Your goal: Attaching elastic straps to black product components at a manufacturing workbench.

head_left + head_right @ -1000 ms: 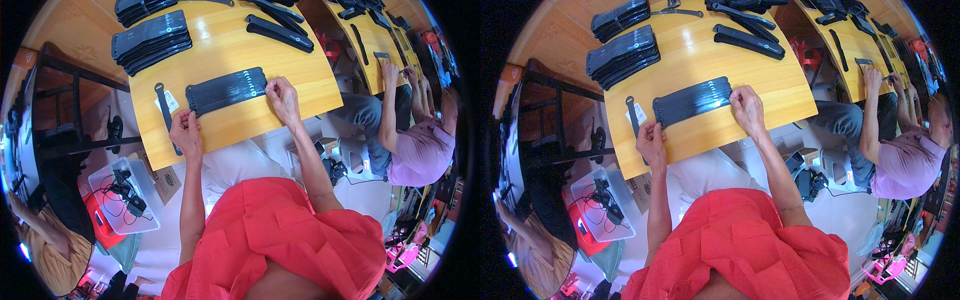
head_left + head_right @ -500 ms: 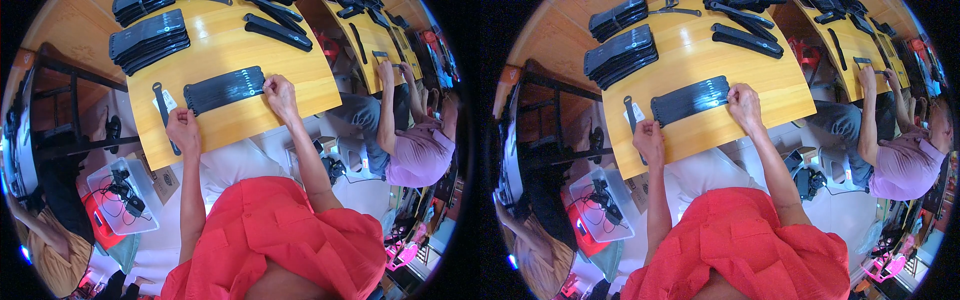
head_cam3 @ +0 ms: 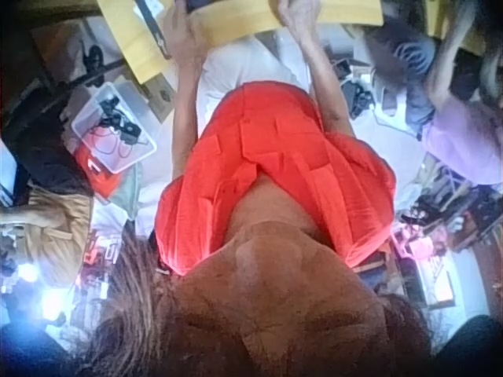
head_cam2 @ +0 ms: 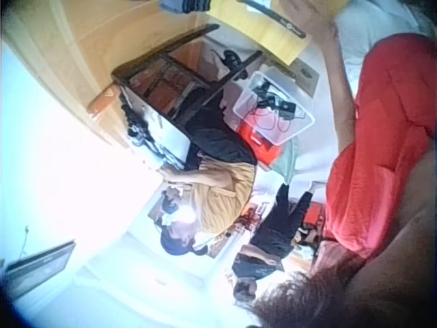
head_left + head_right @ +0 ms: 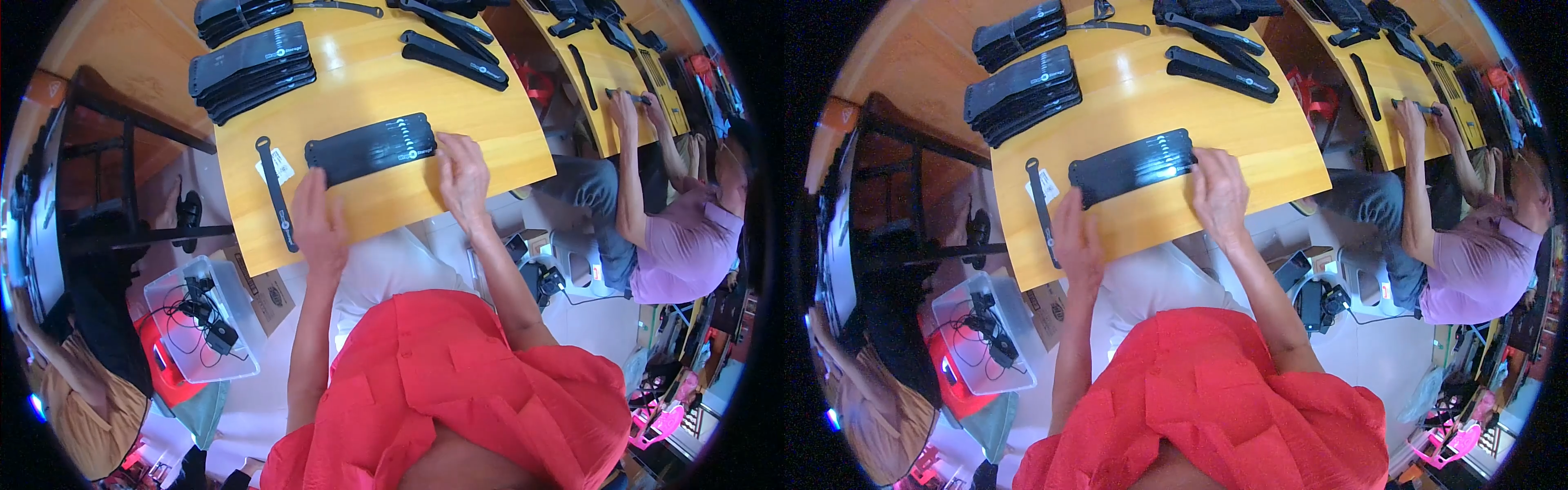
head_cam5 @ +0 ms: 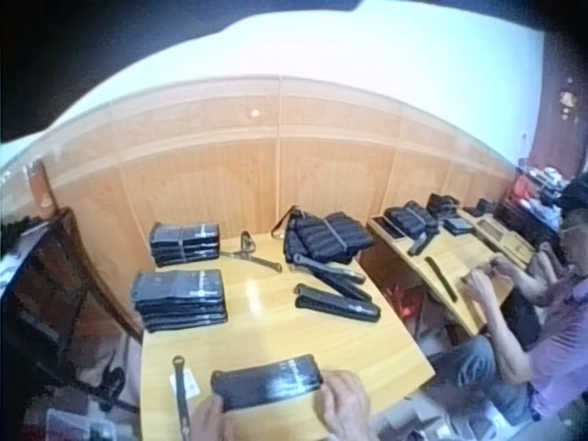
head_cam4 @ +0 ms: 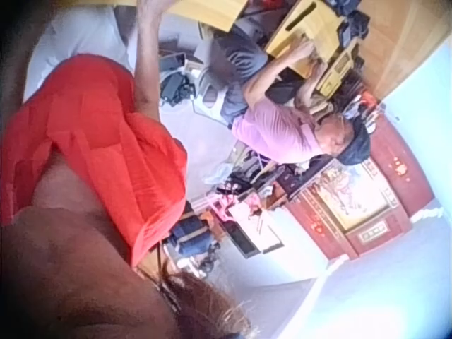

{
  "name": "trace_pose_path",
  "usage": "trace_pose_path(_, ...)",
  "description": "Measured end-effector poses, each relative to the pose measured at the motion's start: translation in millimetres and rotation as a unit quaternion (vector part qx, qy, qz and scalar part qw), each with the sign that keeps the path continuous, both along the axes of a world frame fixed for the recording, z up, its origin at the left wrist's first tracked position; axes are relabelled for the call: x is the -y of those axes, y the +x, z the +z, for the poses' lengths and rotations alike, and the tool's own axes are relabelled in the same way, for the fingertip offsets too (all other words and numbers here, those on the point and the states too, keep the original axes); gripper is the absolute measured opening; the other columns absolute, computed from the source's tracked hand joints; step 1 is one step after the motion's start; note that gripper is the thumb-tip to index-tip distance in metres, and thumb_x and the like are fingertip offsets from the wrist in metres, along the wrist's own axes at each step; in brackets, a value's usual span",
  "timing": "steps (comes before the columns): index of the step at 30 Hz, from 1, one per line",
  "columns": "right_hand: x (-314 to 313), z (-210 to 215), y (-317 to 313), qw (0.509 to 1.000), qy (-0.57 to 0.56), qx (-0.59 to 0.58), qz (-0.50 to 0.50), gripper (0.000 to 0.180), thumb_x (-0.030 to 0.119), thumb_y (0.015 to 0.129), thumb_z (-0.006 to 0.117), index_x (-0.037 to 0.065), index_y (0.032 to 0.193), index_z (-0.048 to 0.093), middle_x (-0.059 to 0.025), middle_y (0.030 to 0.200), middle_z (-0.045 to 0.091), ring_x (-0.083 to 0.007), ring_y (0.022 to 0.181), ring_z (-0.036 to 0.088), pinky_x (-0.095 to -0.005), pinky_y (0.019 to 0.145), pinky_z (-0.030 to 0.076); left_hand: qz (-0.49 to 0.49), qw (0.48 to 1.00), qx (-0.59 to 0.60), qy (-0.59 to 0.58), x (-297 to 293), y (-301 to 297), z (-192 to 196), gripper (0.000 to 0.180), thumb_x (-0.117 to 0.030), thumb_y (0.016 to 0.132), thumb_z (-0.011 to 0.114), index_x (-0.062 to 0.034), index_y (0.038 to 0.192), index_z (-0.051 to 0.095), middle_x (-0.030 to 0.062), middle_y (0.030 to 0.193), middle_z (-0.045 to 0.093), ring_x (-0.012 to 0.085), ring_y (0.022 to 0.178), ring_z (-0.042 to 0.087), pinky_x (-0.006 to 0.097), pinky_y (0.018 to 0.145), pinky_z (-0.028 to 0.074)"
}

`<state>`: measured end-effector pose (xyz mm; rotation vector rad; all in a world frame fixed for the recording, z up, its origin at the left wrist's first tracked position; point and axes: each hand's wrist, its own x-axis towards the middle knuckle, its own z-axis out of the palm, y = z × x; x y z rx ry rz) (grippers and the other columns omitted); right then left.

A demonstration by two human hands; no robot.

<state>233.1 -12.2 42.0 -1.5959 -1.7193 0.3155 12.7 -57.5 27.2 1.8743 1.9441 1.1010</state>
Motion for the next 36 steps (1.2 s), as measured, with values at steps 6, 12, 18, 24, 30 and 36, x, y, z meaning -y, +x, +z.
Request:
trace_pose_path(6, -4.5, -20.0, -41.3, 0.967, -0.011, 0.2, 0.16, 0.063, 0.029, 0.085, 0.057, -0.002, 0.135, 0.034, -0.0166, 0.145, 0.027, -0.0287, 0.135, 0.024, -0.0446, 0.109, 0.019, -0.133, 0.969, -0.197, -0.062, -13.7, 26.0, -6.9, 0.075, -0.042, 0.084, 0.053, 0.0025, 0.138, 0.026, 0.0177, 0.147, 0.02, 0.0295, 0.138, 0.016, 0.049, 0.11, 0.009)
trace_pose_path(12, -9.5, -24.8, -42.2, 0.956, -0.031, 0.245, 0.16, 0.067, 0.039, 0.087, 0.052, 0.001, 0.137, 0.031, -0.0154, 0.145, 0.026, -0.0256, 0.135, 0.024, -0.0432, 0.109, 0.017, -0.155, 0.966, -0.195, -0.074, -19.7, 24.9, -15.7, 0.084, -0.049, 0.082, 0.053, 0.0037, 0.139, 0.022, 0.0185, 0.147, 0.02, 0.0297, 0.137, 0.016, 0.049, 0.109, 0.012)
trace_pose_path(18, -14.9, -28.5, -36.4, 0.954, -0.063, 0.25, 0.151, 0.068, 0.041, 0.088, 0.05, 0.003, 0.139, 0.028, -0.0145, 0.147, 0.024, -0.0253, 0.137, 0.021, -0.0433, 0.11, 0.017, -0.162, 0.963, -0.199, -0.081, -20.4, 19.1, -13.7, 0.086, -0.053, 0.082, 0.053, 0.0035, 0.139, 0.023, 0.0187, 0.147, 0.02, 0.0299, 0.137, 0.017, 0.047, 0.109, 0.013)
trace_pose_path(24, -18.1, -35.8, -12.5, 0.959, -0.055, 0.262, 0.098, 0.067, 0.042, 0.089, 0.047, 0.003, 0.14, 0.027, -0.0145, 0.148, 0.022, -0.0269, 0.137, 0.02, -0.046, 0.109, 0.017, -0.145, 0.969, -0.191, -0.057, -17.2, 15.6, -16.3, 0.086, -0.055, 0.081, 0.052, 0.004, 0.138, 0.025, 0.0205, 0.147, 0.018, 0.0313, 0.137, 0.017, 0.048, 0.109, 0.014)
trace_pose_path(30, -17.9, -38.1, -12.8, 0.957, -0.056, 0.269, 0.095, 0.066, 0.042, 0.091, 0.043, 0.003, 0.14, 0.025, -0.0131, 0.149, 0.019, -0.0267, 0.137, 0.02, -0.0465, 0.11, 0.015, -0.028, 0.976, -0.197, -0.084, -6.8, -10.6, -12.5, 0.088, -0.056, 0.08, 0.052, 0.0033, 0.139, 0.024, 0.0218, 0.147, 0.016, 0.032, 0.137, 0.017, 0.047, 0.109, 0.016)
trace_pose_path(36, -18.5, -39.7, -10.6, 0.957, -0.051, 0.267, 0.096, 0.066, 0.042, 0.091, 0.043, 0.004, 0.141, 0.025, -0.0129, 0.149, 0.019, -0.0269, 0.137, 0.02, -0.0466, 0.11, 0.015, 0.029, 0.998, -0.039, 0.046, 28.1, -50.2, 8.5, 0.066, -0.031, 0.08, 0.064, 0.0033, 0.131, 0.038, 0.0243, 0.135, 0.037, 0.0357, 0.128, 0.032, 0.043, 0.105, 0.025)
